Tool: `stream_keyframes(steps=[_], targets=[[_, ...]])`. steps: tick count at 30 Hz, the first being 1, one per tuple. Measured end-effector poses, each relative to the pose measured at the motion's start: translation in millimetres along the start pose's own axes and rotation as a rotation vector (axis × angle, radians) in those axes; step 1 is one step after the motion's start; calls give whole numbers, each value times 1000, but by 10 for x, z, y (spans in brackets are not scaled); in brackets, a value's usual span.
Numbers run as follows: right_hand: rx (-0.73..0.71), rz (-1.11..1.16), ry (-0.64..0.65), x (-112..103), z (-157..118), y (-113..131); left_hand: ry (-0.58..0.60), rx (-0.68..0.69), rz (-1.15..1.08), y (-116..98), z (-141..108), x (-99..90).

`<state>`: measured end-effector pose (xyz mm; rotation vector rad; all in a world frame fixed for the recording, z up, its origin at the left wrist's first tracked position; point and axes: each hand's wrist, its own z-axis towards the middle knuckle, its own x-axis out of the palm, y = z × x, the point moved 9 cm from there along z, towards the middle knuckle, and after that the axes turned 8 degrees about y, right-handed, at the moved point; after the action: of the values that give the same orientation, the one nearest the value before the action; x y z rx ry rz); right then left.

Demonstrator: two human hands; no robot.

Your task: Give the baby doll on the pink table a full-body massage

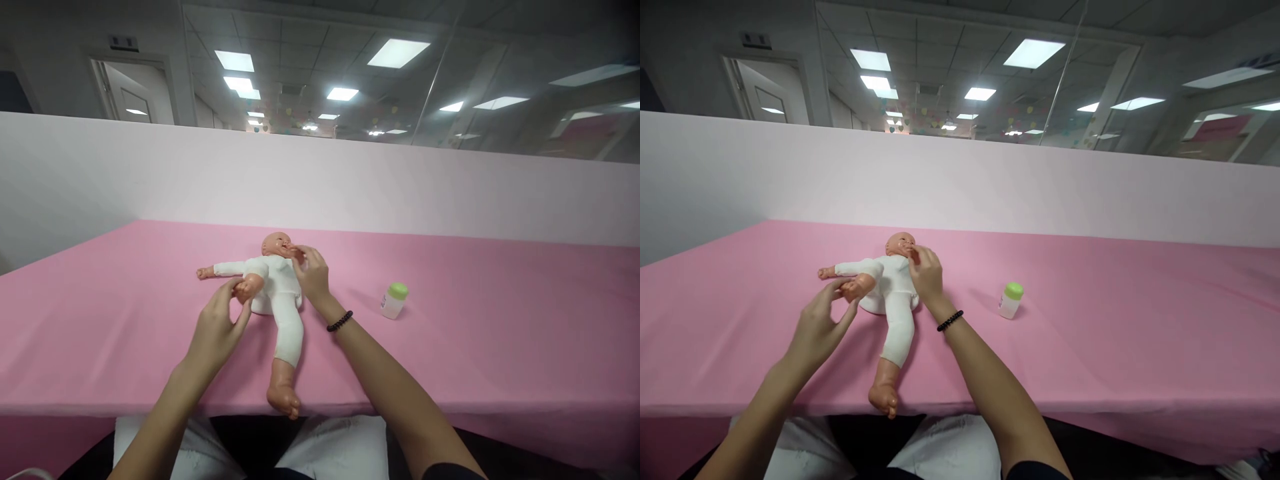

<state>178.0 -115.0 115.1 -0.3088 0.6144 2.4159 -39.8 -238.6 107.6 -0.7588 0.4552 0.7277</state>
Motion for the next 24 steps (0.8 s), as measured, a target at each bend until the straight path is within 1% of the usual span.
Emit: stream_keyframes(steps=[2, 4, 6, 8, 10, 13, 15, 18, 21, 23, 24], targets=[[167, 147, -138, -212, 48, -258, -71, -18, 5, -6, -224, -171], [354, 311, -279, -388, 31, -588, -93, -31, -4, 17, -487, -264], [550, 443, -423, -505, -76, -960, -52, -56, -42, 94, -751, -258], [748, 520, -549, -557, -266, -1330, -14, -108, -81, 223, -992, -217], [932, 542, -596, -538, -477, -1648, 11, -157, -102, 356, -1185, -169], [1142, 516, -532, -456, -736, -1980, 12, -196, -97, 483, -1358, -130], [1226, 509, -491, -417, -858, -2104, -4, -209, -73, 517, -1414, -129], [1276, 526, -491, -405, -944, -2172, -17, -228, -48, 536, -1453, -133], [1275, 545, -529, -418, -927, -2138, -5, -225, -42, 528, -1441, -126], [1241, 562, -566, -427, -858, -2055, -16, -211, -41, 498, -1377, -154], [1202, 575, -585, -433, -801, -1989, -34, -208, -40, 475, -1320, -185]])
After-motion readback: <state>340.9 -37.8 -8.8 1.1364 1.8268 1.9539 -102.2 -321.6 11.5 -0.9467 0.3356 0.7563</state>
